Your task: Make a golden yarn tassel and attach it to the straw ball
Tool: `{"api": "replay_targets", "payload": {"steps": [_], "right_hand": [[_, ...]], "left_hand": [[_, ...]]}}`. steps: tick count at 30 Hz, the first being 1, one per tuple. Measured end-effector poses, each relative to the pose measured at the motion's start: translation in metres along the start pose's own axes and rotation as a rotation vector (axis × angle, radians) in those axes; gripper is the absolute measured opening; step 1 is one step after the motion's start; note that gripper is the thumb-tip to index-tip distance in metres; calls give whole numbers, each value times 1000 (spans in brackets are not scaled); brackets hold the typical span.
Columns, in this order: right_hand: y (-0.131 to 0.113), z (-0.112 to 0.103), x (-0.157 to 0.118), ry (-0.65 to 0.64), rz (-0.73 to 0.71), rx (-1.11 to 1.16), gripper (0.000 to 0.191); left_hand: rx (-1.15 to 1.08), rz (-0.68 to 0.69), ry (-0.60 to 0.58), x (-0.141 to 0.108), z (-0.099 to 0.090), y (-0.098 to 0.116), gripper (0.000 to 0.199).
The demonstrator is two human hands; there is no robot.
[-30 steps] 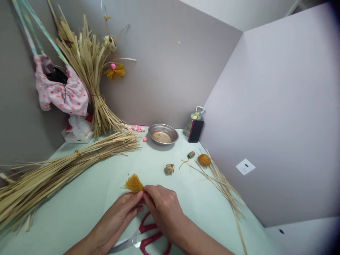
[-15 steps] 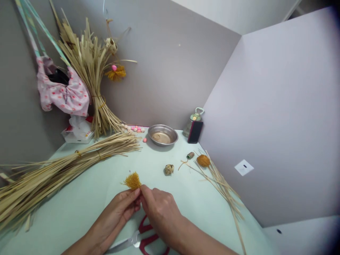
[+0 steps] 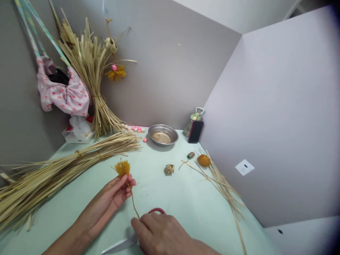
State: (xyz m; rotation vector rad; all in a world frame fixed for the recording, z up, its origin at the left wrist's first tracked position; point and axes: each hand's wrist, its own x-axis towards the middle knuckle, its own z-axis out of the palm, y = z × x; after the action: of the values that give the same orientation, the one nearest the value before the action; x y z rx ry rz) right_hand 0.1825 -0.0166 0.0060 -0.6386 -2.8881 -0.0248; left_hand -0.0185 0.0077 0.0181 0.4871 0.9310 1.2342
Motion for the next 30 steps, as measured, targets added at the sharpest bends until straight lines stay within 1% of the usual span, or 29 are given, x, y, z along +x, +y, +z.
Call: {"api": "replay_targets", "payload": {"steps": [1, 3, 5, 6, 7, 10, 12, 13, 14, 15, 19, 21, 24, 27, 28, 30], "right_hand": [[1, 1, -4, -21, 11, 7, 18], [4, -4, -9, -40, 67, 44, 11], [10, -16, -11, -38, 197, 160, 11], [13, -24, -11, -26, 289, 248, 16], [18, -32, -10, 13, 384, 348, 25], [29, -50, 1, 128, 564, 732, 59], [34, -53, 12, 136, 605, 979, 83], [35, -51, 17, 134, 606, 1066, 91], [35, -49, 22, 136, 593, 1122, 93], [35, -45, 26, 145, 574, 1155, 87], [35, -33, 35, 221, 545, 1283, 37], [36, -31, 36, 288, 551, 1361, 24], [40, -32, 36, 381, 550, 1479, 20], [47, -32, 35, 410, 613, 1634, 21], [49, -31, 35, 419, 645, 1668, 21], [53, -28, 33, 452, 702, 1700, 20]], "left_hand": [[66, 27, 17, 0, -2, 2, 14], [180, 67, 40, -1, -4, 6, 18], [224, 60, 7, -2, -5, 7, 20], [223, 45, -36, -2, -5, 6, 19], [219, 25, -85, -3, -4, 5, 19], [272, -42, -239, -6, 1, -2, 24], [398, -56, -336, -8, 4, -9, 32], [478, -53, -375, -8, 5, -13, 34], [553, -52, -409, -8, 5, -17, 36], [618, -47, -437, -7, 5, -20, 37], [774, 28, -507, -4, -1, -26, 44], [834, 51, -502, -2, -4, -26, 44], [838, 30, -500, -2, -5, -21, 36], [842, 43, -487, -1, -5, -11, 34], [863, 56, -454, -1, -5, -7, 34], [892, 125, -333, 0, -6, -1, 35]]}}
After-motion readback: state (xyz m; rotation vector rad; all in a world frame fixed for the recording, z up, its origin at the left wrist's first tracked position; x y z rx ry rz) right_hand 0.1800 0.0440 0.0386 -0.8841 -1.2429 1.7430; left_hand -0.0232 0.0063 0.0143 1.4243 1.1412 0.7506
